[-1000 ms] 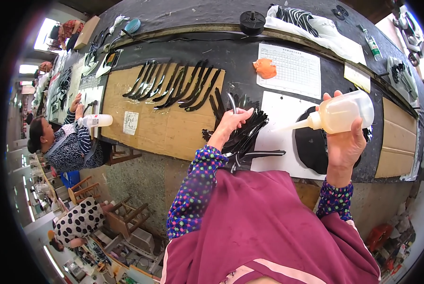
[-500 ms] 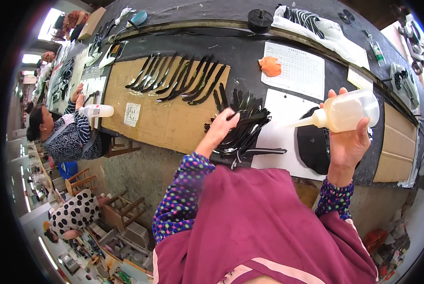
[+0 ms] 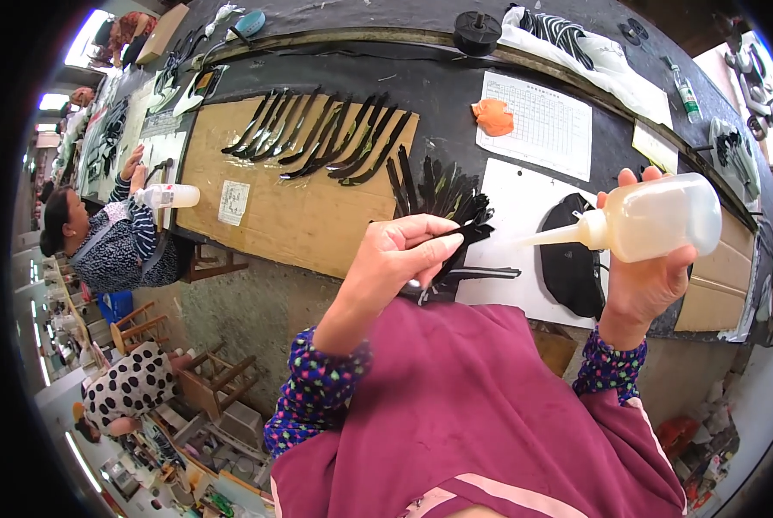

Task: Applying glue to black shoe strap components using a squeeze bottle on a workbench.

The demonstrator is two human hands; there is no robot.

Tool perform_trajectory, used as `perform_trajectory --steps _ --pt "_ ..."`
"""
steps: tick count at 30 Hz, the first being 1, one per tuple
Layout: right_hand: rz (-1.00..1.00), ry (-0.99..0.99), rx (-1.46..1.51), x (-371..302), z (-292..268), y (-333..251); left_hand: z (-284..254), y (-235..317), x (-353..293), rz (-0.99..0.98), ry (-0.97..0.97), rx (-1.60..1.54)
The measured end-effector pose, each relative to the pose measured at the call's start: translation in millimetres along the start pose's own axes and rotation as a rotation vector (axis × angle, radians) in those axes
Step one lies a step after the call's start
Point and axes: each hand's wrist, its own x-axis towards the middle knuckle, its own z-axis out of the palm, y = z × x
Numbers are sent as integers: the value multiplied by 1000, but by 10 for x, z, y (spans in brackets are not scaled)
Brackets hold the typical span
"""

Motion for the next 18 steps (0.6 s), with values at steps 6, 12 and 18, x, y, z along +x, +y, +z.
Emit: perform_trajectory --steps 6,12,18 --pt "-53 -17 -49 -11 18 -70 -23 124 -138 -37 -14 50" --pt "-34 -75 -70 -21 23 -96 -4 215 -214 12 -15 162" --pt "17 -98 -49 -18 81 -123 -10 291 -244 19 -48 192"
